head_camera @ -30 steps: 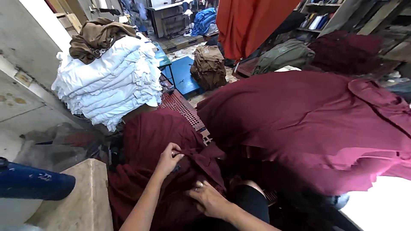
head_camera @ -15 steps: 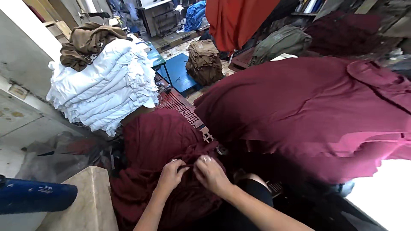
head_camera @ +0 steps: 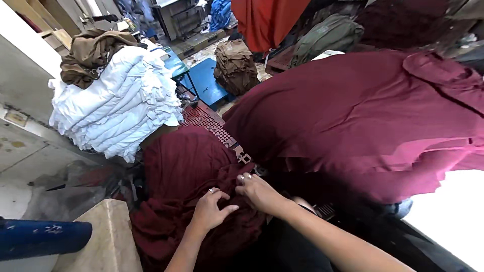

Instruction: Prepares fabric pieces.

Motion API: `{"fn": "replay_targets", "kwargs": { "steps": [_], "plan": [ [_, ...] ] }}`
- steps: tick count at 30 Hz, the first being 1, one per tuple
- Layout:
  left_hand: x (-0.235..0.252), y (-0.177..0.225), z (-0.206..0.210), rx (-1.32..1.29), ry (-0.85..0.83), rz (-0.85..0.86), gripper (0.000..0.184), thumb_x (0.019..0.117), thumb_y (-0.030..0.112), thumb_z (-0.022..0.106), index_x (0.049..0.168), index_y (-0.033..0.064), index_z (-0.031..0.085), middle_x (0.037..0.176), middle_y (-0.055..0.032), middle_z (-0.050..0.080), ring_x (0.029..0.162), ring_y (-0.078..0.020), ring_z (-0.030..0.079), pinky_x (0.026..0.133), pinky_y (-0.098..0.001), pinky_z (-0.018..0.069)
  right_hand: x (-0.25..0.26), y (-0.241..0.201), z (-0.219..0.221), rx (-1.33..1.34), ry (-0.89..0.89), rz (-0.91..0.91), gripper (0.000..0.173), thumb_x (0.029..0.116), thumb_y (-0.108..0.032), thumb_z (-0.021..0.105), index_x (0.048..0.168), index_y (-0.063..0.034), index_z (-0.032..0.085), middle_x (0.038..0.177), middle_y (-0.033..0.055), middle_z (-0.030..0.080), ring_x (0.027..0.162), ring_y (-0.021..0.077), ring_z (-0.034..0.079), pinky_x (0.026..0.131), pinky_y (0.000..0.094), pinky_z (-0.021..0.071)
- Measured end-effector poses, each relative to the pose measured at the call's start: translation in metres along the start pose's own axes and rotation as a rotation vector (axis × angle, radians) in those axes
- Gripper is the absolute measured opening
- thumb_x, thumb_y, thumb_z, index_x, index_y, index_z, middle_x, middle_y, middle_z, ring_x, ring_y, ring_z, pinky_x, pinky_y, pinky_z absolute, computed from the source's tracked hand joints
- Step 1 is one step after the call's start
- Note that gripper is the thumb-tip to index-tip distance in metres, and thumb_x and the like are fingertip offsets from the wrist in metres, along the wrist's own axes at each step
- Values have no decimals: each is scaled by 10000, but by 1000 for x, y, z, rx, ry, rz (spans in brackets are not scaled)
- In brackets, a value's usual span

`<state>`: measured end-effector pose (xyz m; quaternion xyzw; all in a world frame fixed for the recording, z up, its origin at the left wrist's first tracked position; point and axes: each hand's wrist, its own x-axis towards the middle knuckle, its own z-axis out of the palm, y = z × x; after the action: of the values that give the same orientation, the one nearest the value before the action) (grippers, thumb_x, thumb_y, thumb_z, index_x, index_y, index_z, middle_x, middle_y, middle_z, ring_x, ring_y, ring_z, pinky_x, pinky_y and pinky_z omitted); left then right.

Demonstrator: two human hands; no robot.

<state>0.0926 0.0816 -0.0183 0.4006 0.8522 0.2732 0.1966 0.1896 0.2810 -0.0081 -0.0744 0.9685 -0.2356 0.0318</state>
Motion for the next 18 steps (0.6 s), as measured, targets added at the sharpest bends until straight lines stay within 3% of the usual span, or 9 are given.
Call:
{"fn": "replay_targets", "kwargs": {
  "steps": [1, 3, 5, 6, 8, 11, 13, 15, 18],
  "plan": [
    [0, 4, 6, 50, 18, -12, 472, 908, 493, 720, 1123, 74, 752, 1236, -129, 704, 1175, -274, 661, 1020, -470, 518, 5, 0, 3, -7, 86, 7, 153, 989, -121, 607, 998, -42, 737, 1107, 184, 675, 1112, 364, 627, 919, 529, 509],
    [5, -2, 16, 89, 118, 36, 339, 940, 341, 713, 1058, 27, 764, 1127, -154, 740, 1070, -300, 710, 965, -487, 554, 8, -3, 22, 25, 282, 39, 131, 960, -121, 636, 957, -29, 730, 1035, 184, 672, 1046, 360, 645, 886, 520, 526],
    [13, -11, 12, 3, 98, 11, 238, 976, 212, 668, 1086, 19, 753, 1097, -134, 746, 1064, -257, 709, 1004, -447, 538, 5, -8, 52, 70, 445, 20, 140, 967, -141, 615, 967, -32, 702, 978, 167, 681, 988, 352, 676, 856, 519, 556],
    [18, -15, 7, -56, 84, -13, 207, 981, 159, 648, 1101, 17, 742, 1095, -125, 743, 1063, -233, 704, 1009, -426, 536, 0, -11, 65, 99, 434, -23, 156, 986, -138, 579, 991, -33, 694, 984, 167, 697, 995, 358, 683, 863, 528, 549],
    [26, -24, -4, -145, 125, -40, 187, 973, 109, 657, 1121, 11, 718, 1054, -114, 742, 1000, -201, 712, 951, -402, 566, -13, -11, 88, 136, 239, -130, 192, 1002, -82, 534, 1110, -64, 691, 1079, 154, 715, 1100, 374, 658, 931, 556, 507],
    [36, -32, -22, -259, 195, -112, 219, 977, 76, 657, 1168, -6, 587, 945, -122, 676, 859, -203, 661, 817, -406, 555, -23, -1, 99, 96, -221, -123, 418, 950, 26, 577, 1342, -106, 640, 1265, 173, 680, 1276, 420, 557, 1049, 613, 403],
    [37, -42, -30, -292, 218, -78, 81, 998, 50, 601, 1063, 1, 602, 887, -82, 625, 812, -164, 612, 775, -356, 528, -25, 3, 92, 41, -414, -10, 450, 892, 29, 659, 1330, -72, 634, 1324, 185, 643, 1331, 425, 504, 1093, 629, 348],
    [34, -49, -32, -239, 219, 7, 173, 1009, 23, 535, 963, 34, 702, 919, -43, 693, 862, -122, 652, 825, -323, 546, -24, 4, 73, 5, -498, 73, 380, 886, -27, 702, 1265, -27, 663, 1304, 198, 647, 1325, 423, 499, 1110, 617, 316],
    [24, -41, -23, -96, 162, 98, 237, 1001, 60, 525, 1037, 55, 759, 1070, -78, 734, 1023, -173, 682, 950, -376, 546, -18, 5, 32, 69, -423, 81, 233, 959, -103, 666, 1161, 6, 704, 1258, 233, 649, 1284, 447, 521, 1099, 634, 333]
  ]
}}
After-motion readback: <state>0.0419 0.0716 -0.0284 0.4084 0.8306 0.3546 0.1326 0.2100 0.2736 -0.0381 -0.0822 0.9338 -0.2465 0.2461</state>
